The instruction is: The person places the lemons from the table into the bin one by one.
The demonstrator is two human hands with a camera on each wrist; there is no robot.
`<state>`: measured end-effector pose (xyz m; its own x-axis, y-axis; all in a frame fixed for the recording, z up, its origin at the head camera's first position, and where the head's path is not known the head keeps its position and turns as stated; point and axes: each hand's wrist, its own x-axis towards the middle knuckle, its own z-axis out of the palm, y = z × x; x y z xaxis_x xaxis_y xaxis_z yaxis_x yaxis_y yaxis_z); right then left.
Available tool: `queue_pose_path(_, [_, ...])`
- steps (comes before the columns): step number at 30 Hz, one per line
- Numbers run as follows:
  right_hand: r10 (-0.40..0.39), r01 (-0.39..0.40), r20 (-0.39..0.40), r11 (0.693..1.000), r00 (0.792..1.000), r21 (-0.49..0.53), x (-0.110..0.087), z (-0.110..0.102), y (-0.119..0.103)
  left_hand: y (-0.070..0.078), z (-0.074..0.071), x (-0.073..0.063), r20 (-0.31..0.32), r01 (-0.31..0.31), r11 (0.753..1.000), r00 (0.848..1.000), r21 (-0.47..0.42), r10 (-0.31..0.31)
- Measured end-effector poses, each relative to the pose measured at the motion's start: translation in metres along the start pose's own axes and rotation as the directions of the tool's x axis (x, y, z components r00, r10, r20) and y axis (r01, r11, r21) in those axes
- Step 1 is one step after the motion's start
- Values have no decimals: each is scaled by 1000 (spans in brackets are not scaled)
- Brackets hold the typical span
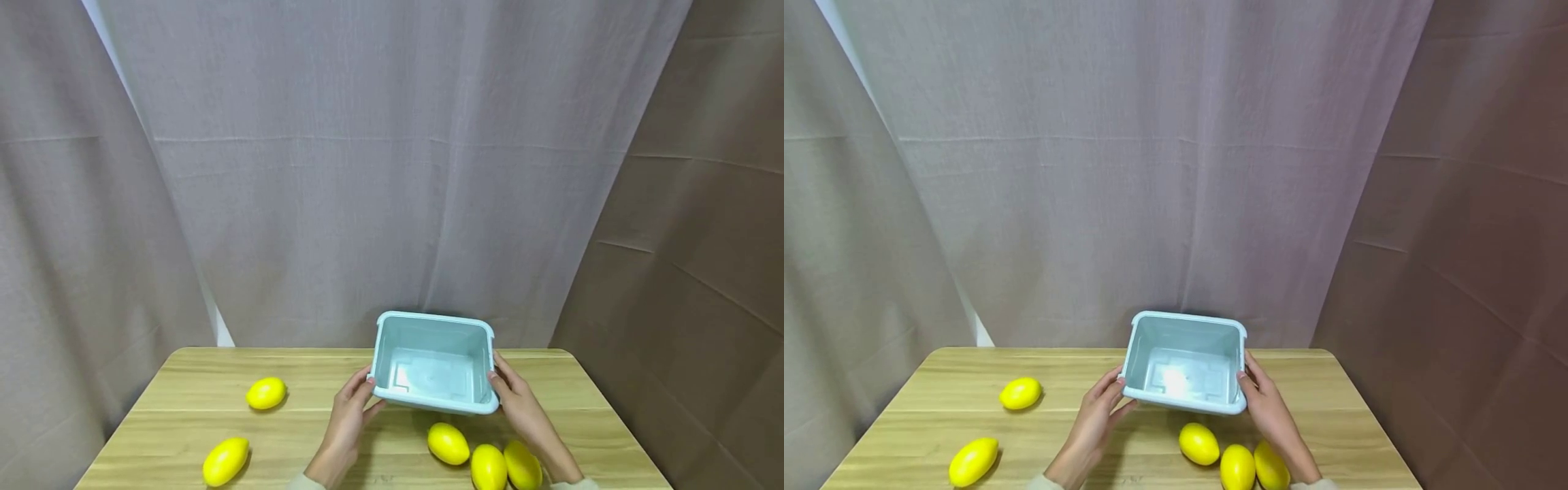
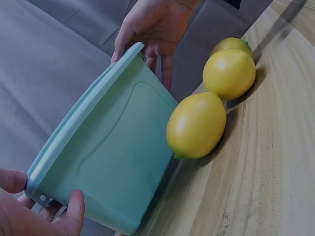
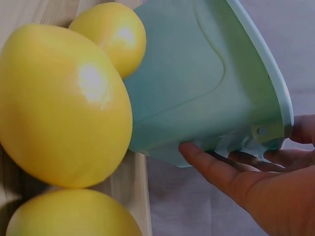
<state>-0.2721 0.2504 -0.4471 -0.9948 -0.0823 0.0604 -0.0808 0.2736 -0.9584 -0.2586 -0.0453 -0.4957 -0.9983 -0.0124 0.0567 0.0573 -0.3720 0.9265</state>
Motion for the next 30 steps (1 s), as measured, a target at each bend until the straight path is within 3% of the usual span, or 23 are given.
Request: queue_pose_path(30, [8, -7, 75, 1000, 997, -10, 8, 19, 5, 1, -24, -10, -78, 30, 999, 997, 32, -27])
